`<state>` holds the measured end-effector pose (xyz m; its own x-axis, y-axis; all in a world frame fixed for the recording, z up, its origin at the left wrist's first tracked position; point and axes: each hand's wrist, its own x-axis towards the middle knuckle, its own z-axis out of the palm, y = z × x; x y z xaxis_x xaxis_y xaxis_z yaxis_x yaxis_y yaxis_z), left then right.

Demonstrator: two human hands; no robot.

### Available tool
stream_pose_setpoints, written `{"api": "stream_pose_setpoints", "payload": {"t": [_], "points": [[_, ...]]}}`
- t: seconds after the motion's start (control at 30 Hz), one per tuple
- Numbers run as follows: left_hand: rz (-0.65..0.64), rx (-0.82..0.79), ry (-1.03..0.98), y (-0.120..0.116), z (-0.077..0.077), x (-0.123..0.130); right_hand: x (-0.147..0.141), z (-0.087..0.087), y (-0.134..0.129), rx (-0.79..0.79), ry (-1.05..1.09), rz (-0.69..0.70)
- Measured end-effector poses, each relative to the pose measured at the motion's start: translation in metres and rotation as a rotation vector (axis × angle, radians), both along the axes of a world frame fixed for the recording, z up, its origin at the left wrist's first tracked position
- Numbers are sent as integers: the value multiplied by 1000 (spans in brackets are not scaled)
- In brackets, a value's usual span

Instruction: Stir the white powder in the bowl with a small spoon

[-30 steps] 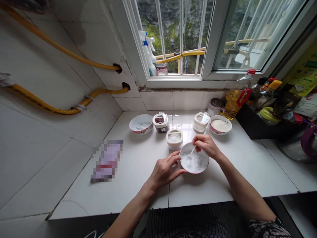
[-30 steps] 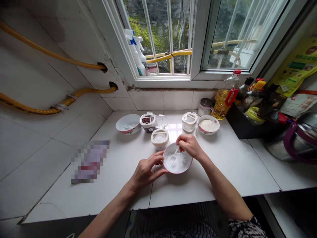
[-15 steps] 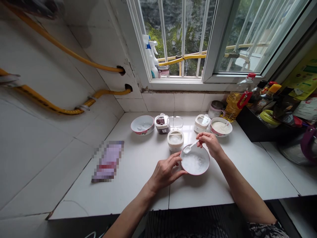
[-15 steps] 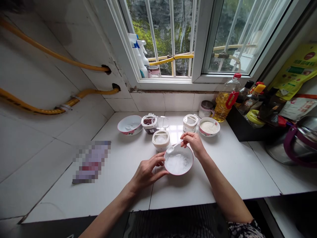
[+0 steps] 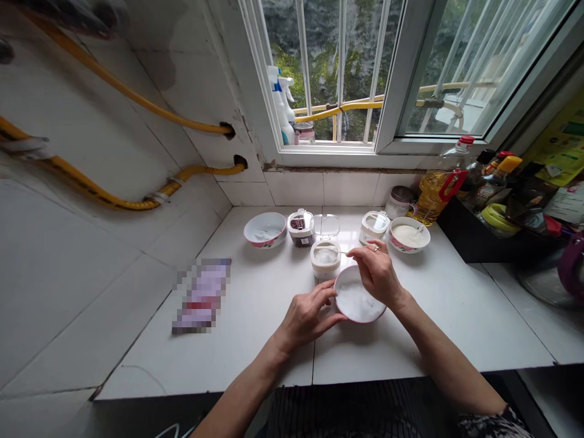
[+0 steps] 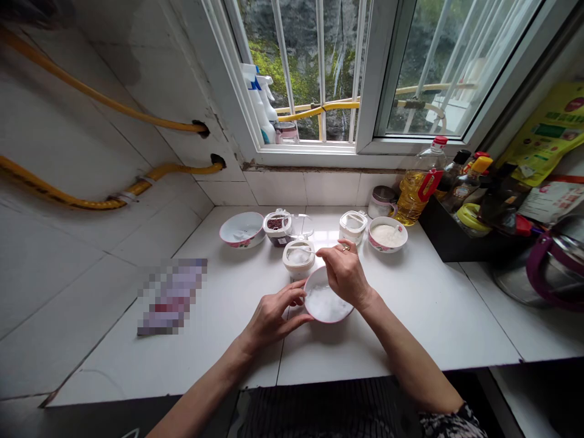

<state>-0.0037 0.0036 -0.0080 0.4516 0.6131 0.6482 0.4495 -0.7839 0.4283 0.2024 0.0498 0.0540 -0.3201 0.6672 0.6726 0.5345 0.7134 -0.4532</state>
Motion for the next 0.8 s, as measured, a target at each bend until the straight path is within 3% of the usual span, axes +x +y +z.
{"api": "stream_pose_setpoints", "payload": {"t": [0.07, 0.17, 0.3, 0.53, 0.8], "points": [[-6, 3, 0, 0, 1, 0, 5, 3, -2, -8, 100, -36], [-22, -21, -3, 0, 1, 0, 14, 7, -4, -147, 233, -81], [-18, -34, -9, 0, 0, -1, 19, 5, -2, -324, 83, -38], [-29, -34, -15, -1, 2, 0, 8, -4, -2, -393, -73, 77], [-24, -34, -15, 0, 1, 0, 15, 0, 1, -667, 207, 65]]}}
